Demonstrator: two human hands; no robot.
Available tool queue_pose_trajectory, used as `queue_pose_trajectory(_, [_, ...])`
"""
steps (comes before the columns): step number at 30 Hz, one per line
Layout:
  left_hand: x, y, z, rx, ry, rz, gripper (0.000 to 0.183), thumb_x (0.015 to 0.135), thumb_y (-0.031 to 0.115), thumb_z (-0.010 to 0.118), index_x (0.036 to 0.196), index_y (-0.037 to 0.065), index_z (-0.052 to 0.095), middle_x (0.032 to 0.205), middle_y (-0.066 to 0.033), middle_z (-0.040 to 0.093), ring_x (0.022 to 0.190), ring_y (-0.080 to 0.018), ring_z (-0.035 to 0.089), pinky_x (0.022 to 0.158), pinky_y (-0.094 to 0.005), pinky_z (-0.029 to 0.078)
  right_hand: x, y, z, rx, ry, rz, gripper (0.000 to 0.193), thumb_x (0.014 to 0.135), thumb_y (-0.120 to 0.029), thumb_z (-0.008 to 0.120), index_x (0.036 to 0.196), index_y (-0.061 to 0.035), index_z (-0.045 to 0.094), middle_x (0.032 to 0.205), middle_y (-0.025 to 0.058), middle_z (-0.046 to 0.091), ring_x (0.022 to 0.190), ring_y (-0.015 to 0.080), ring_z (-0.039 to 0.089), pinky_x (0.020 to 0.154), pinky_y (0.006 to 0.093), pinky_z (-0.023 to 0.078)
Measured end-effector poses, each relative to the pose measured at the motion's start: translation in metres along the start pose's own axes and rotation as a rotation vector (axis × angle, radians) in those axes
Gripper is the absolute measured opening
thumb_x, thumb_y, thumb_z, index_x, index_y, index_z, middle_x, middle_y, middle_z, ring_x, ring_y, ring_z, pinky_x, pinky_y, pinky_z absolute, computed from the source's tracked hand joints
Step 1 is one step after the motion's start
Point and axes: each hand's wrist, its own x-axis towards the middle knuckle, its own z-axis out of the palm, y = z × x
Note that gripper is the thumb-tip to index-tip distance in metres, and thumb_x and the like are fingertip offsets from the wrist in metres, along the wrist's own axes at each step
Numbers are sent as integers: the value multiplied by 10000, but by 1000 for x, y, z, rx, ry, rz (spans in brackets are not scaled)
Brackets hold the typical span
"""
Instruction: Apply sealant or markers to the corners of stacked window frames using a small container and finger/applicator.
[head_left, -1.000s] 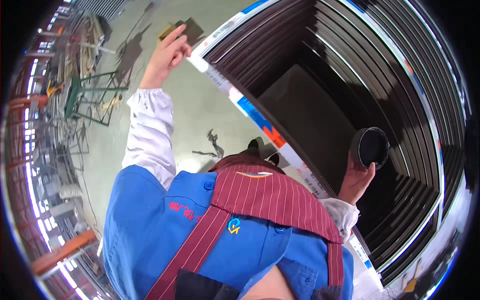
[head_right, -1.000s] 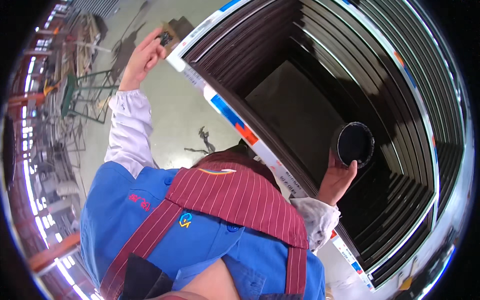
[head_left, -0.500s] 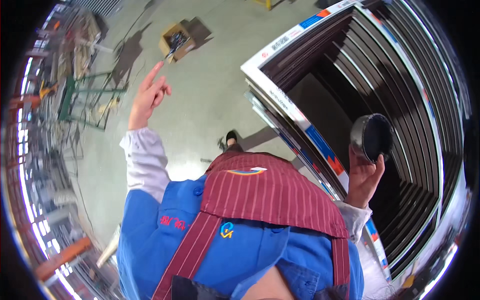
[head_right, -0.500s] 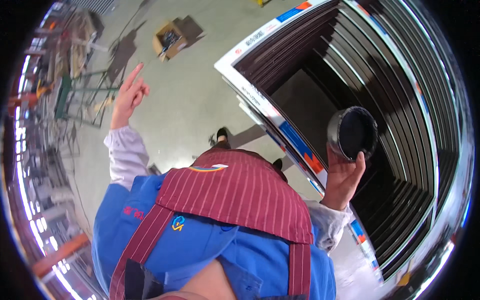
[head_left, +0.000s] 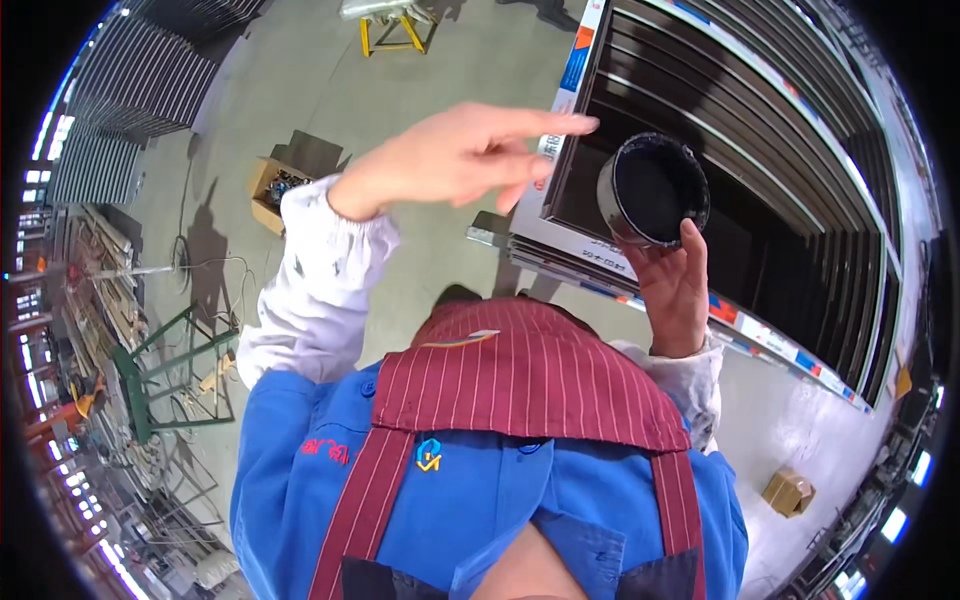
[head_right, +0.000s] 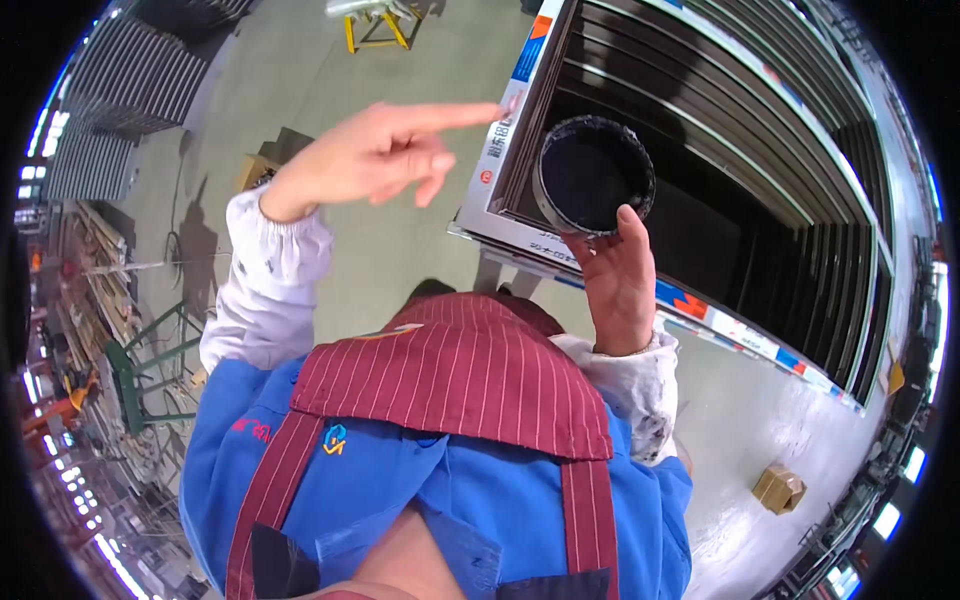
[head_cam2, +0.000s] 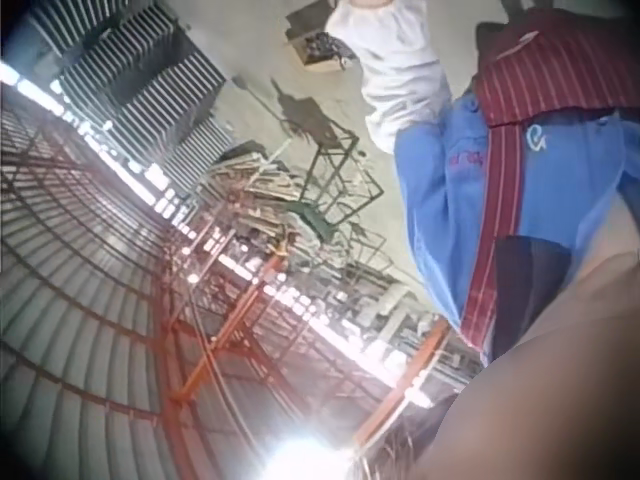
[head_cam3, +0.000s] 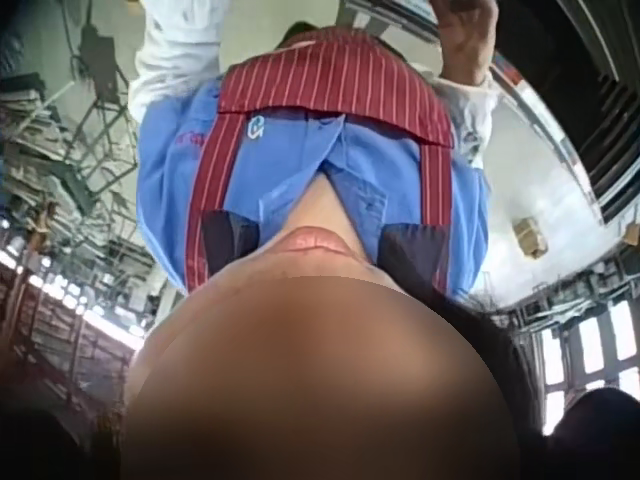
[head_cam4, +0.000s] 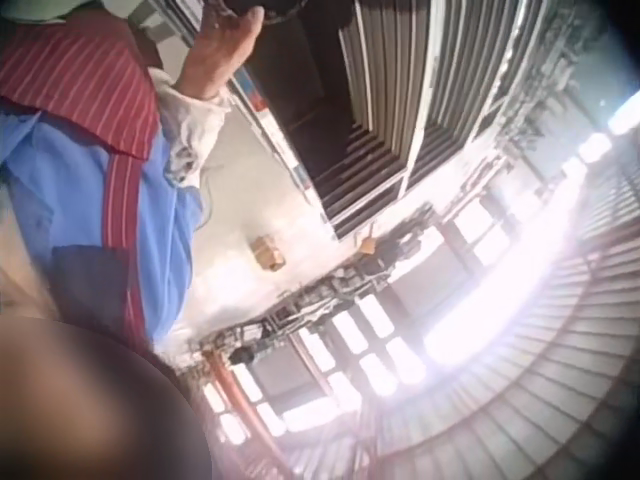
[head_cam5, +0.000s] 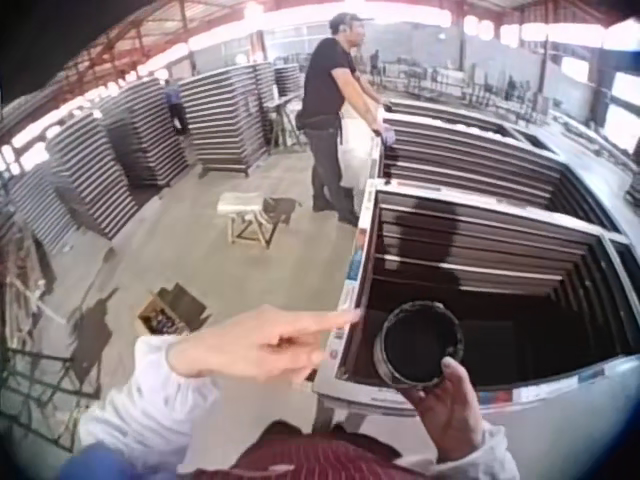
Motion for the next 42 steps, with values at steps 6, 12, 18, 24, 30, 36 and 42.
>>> queue_pose_trajectory(6, [28,-22,-54,4,-270,70,506,953,454,437,1360,155,465,573,22,545,482,-60,509,459,-203,388,8,35,51,-41,25,-58,512,947,-365,453,1339,-38,408,1281,113,531,1151,226,539,1004,385,424])
queue_pose_trajectory(12, [65,-23,-90,360,-518,123,522,954,535,342,1284,188,551,649,-81,611,528,-184,575,518,-306,449,26,83,110,44,205,-269,460,962,-307,429,1334,-38,412,1277,111,531,1160,225,530,1026,398,401])
queue_pose_trajectory(18, [102,-31,-86,971,-653,576,466,936,498,381,1131,152,626,670,-109,617,613,-304,593,522,-376,441,34,117,137,158,397,-420,407,945,-282,471,1254,-17,480,1223,116,555,1113,237,543,996,437,417])
queue_pose_trajectory(24, [145,-18,-90,572,-935,194,563,929,519,412,970,30,688,518,-107,541,480,-231,563,481,-323,420,35,106,149,248,560,-533,416,951,-279,454,1258,2,468,1238,126,547,1127,250,535,985,435,430])
queue_pose_trajectory(30, [204,-5,-68,578,-1229,255,673,940,583,292,1102,28,636,453,-70,513,364,-122,459,422,-266,372,43,96,140,205,760,-645,440,948,-314,424,1320,-79,446,1269,72,544,1169,210,515,1002,415,399])
queue_pose_trajectory(36, [301,-22,-28,125,-1696,440,570,979,503,281,1282,77,511,570,-54,584,336,-7,385,344,-142,289,64,89,138,299,1149,-852,533,930,-379,440,1355,-60,396,1315,115,501,1190,237,497,1011,414,409])
queue_pose_trajectory(42, [359,-46,30,99,-1916,606,464,938,165,477,1396,151,403,671,-18,600,394,-10,404,389,-155,347,90,88,152,558,1442,-1219,526,886,-333,555,1281,-1,453,1246,159,526,1171,301,490,1062,471,368])
